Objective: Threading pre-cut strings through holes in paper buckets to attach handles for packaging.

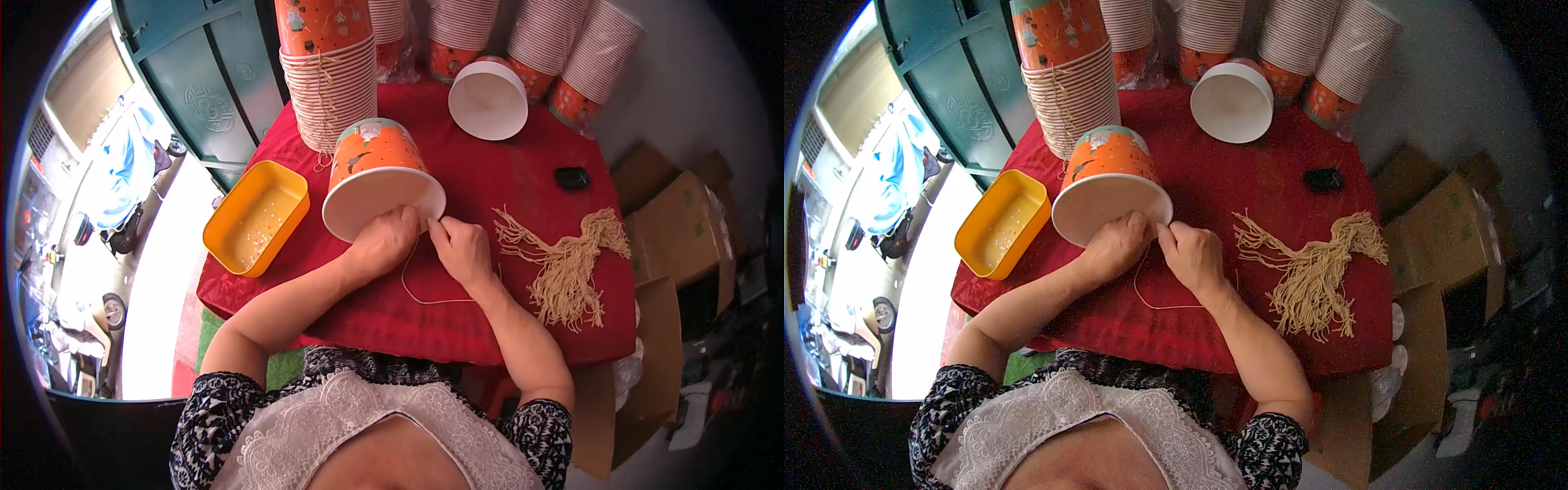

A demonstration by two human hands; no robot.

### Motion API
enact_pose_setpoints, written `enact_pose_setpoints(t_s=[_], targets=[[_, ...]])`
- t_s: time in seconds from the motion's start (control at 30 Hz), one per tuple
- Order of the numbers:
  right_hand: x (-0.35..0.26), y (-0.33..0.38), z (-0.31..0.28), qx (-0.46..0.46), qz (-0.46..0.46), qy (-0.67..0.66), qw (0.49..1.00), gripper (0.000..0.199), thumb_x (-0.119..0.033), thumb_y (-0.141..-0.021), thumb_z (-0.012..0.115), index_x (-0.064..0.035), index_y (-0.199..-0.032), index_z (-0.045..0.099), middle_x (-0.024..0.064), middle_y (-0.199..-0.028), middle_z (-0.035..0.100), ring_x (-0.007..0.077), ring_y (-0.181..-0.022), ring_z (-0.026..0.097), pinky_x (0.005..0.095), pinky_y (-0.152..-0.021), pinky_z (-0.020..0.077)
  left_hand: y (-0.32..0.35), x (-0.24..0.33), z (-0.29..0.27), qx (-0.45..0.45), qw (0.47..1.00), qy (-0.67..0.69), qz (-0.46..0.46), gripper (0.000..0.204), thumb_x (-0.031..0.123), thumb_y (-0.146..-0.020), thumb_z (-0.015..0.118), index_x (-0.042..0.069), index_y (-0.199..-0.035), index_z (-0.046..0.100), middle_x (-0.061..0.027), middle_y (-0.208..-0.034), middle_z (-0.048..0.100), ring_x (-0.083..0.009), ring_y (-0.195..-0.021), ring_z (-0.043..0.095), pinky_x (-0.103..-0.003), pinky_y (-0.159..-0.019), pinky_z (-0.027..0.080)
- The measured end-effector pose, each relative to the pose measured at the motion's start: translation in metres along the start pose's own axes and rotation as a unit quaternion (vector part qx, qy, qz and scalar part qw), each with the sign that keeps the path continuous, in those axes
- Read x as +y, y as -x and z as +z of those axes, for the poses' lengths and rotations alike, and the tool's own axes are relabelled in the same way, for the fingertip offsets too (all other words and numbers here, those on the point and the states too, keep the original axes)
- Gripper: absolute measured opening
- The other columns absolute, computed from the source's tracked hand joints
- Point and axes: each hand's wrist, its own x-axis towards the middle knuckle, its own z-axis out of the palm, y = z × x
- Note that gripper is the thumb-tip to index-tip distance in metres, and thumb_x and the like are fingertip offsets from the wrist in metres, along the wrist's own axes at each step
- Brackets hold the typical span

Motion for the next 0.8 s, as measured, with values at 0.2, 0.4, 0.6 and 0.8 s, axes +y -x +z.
enact_pose_setpoints(t_s=[0.2, 0.4, 0.6, 0.8], targets=[[-0.006, 0.002, 0.01, 0.044, -0.031, -0.125, 0.991, 0.016, -0.008, -0.096, 0.051, 0.0009, -0.105, 0.061, 0.0165, -0.061, 0.06, 0.0277, -0.052, 0.061, 0.0379, -0.049, 0.0461, 0.003, 0.001, 0.0, -0.025, 0.999, -0.021, -0.023, 0.014, 0.012, -0.089, 0.055, 0.0, -0.092, 0.049, -0.0191, -0.079, 0.062, -0.0327, -0.064, 0.064, -0.042, -0.053, 0.051], [0.011, 0.0, 0.018, -0.001, -0.052, -0.121, 0.991, 0.028, -0.003, -0.096, 0.046, 0.001, -0.121, 0.056, 0.0172, -0.067, 0.062, 0.0263, -0.058, 0.064, 0.0372, -0.053, 0.0487, 0.002, -0.002, -0.002, 0.02, 0.998, -0.005, 0.062, 0.017, 0.011, -0.086, 0.055, 0.0, -0.099, 0.049, -0.0185, -0.08, 0.062, -0.0324, -0.064, 0.064, -0.041, -0.052, 0.052], [0.016, -0.003, 0.012, -0.085, -0.023, -0.131, 0.987, 0.019, -0.002, -0.095, 0.047, 0.0024, -0.11, 0.057, 0.0183, -0.071, 0.064, 0.0268, -0.063, 0.066, 0.0363, -0.056, 0.0496, 0.004, -0.002, -0.003, 0.005, 0.998, -0.001, 0.062, 0.015, 0.01, -0.086, 0.054, 0.001, -0.098, 0.049, -0.0177, -0.081, 0.062, -0.033, -0.065, 0.065, -0.041, -0.052, 0.052], [0.01, -0.003, 0.005, -0.092, -0.017, -0.112, 0.989, 0.01, -0.003, -0.094, 0.051, 0.0021, -0.1, 0.057, 0.0168, -0.069, 0.065, 0.0257, -0.063, 0.068, 0.0364, -0.056, 0.0508, 0.005, -0.003, -0.001, 0.011, 0.998, 0.056, 0.006, 0.014, 0.011, -0.088, 0.058, 0.003, -0.096, 0.051, -0.0176, -0.077, 0.063, -0.036, -0.064, 0.064, -0.044, -0.053, 0.052]])
